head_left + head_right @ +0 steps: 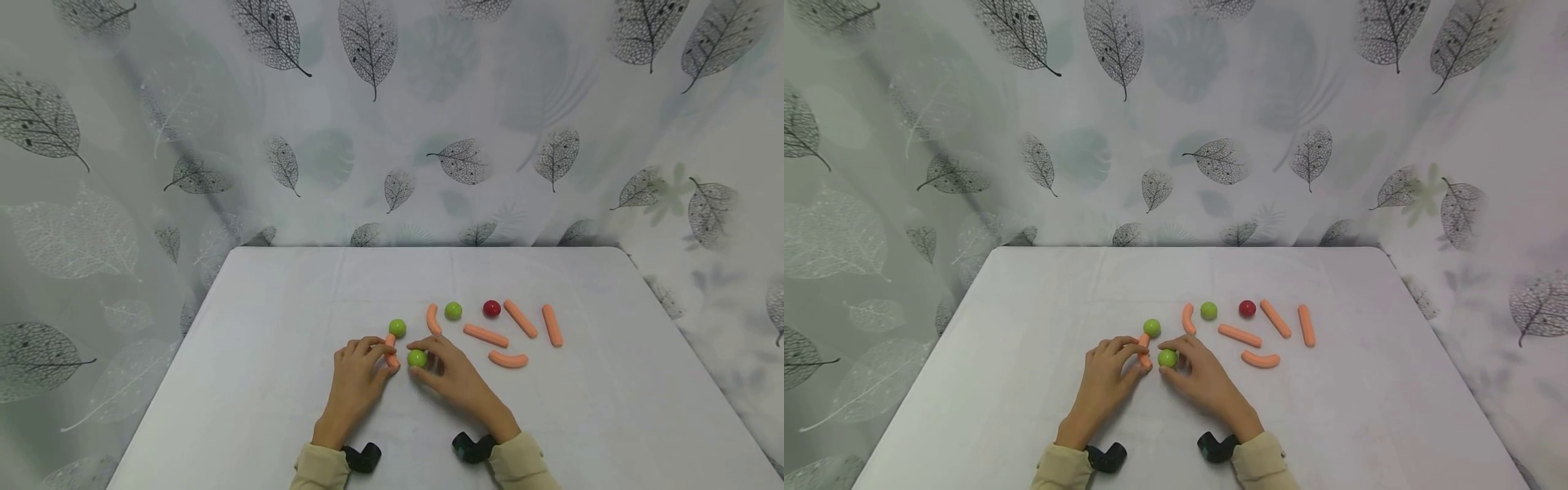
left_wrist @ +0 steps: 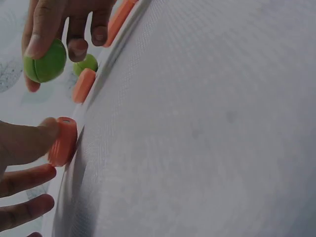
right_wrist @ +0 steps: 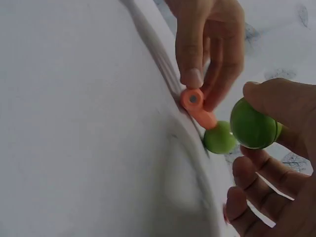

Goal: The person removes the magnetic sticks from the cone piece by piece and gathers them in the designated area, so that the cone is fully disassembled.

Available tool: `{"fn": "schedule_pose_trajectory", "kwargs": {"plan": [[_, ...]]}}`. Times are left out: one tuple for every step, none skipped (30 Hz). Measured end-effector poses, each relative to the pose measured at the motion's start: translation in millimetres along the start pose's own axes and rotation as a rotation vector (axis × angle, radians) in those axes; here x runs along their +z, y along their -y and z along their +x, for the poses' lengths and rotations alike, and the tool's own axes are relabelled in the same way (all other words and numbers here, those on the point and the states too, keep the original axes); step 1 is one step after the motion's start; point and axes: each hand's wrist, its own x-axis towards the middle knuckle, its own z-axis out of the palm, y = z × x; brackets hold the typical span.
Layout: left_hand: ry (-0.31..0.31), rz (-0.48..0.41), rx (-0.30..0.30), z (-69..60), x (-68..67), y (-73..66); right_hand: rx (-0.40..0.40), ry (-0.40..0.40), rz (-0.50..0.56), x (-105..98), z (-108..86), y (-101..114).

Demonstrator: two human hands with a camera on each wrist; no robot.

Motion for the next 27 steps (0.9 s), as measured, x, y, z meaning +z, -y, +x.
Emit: {"fn": "schedule_pose_trajectory", "kwargs": {"plan": [[0.000, 0.003, -0.002, 0.1, 0.0, -0.5, -0.010, -0.016, -0.002, -3, 0.6, 0], [-0.001, 0.007, -0.003, 0.3, 0.3, -0.7, -0.019, -0.033, -0.004, -7, 1.2, -1], [-0.003, 0.009, -0.005, 0.4, 0.4, -1.1, -0.027, -0.051, -0.008, -10, 2.0, -1], [-0.003, 0.012, -0.009, 0.6, 0.1, -1.4, -0.039, -0.071, -0.021, -13, 2.9, -2], [-0.005, 0.017, -0.012, 0.8, 0.0, -1.6, -0.049, -0.090, -0.029, -16, 3.7, -3], [-0.008, 0.019, -0.015, 0.9, -0.1, -1.9, -0.063, -0.112, -0.041, -20, 4.4, -5], [-0.009, 0.019, -0.018, 0.9, -0.4, -2.0, -0.071, -0.135, -0.058, -23, 5.1, -6], [-0.011, 0.022, -0.021, 1.0, -0.6, -2.1, -0.079, -0.158, -0.074, -26, 6.0, -7], [-0.012, 0.023, -0.024, 1.0, -1.1, -2.4, -0.089, -0.182, -0.089, -30, 6.9, -9], [-0.014, 0.026, -0.026, 1.0, -1.2, -2.3, -0.098, -0.204, -0.100, -33, 8.0, -10], [-0.017, 0.029, -0.028, 1.0, -1.1, -2.1, -0.106, -0.224, -0.108, -37, 9.2, -12], [-0.020, 0.033, -0.030, 1.1, -1.0, -1.9, -0.116, -0.248, -0.123, -40, 10.8, -14], [-0.020, 0.032, -0.033, 1.2, -1.1, -1.9, -0.122, -0.268, -0.139, -44, 12.4, -16], [-0.022, 0.034, -0.036, 1.3, -1.2, -1.8, -0.138, -0.289, -0.150, -47, 14.4, -18], [-0.021, 0.033, -0.039, 1.4, -1.2, -1.8, -0.149, -0.307, -0.168, -51, 16.1, -20], [-0.020, 0.034, -0.045, 1.5, -1.2, -1.8, -0.154, -0.321, -0.190, -55, 17.8, -22], [-0.017, 0.035, -0.052, 1.5, -1.4, -2.1, -0.152, -0.332, -0.215, -59, 19.4, -23], [-0.012, 0.039, -0.060, 1.5, -1.4, -2.4, -0.145, -0.341, -0.241, -62, 20.4, -25], [-0.006, 0.038, -0.069, 1.3, -1.6, -2.7, -0.132, -0.343, -0.257, -65, 21.0, -26], [0.000, 0.042, -0.079, 1.3, -1.5, -2.9, -0.111, -0.338, -0.268, -68, 21.6, -28], [0.006, 0.044, -0.090, 1.2, -1.2, -3.0, -0.083, -0.331, -0.280, -71, 22.2, -29], [0.013, 0.048, -0.101, 1.2, -0.9, -2.9, -0.063, -0.327, -0.288, -74, 23.1, -30], [0.019, 0.049, -0.110, 1.2, -0.2, -2.6, -0.047, -0.327, -0.293, -76, 23.9, -31], [0.025, 0.050, -0.119, 1.2, 0.2, -2.3, -0.039, -0.328, -0.302, -78, 25.0, -33], [0.030, 0.047, -0.128, 1.2, 0.4, -2.3, -0.033, -0.329, -0.311, -80, 26.3, -35], [0.036, 0.047, -0.136, 1.2, 0.7, -2.3, -0.030, -0.331, -0.322, -82, 27.6, -38], [0.041, 0.049, -0.141, 1.1, 1.1, -2.0, -0.035, -0.337, -0.336, -83, 28.8, -40]]}}
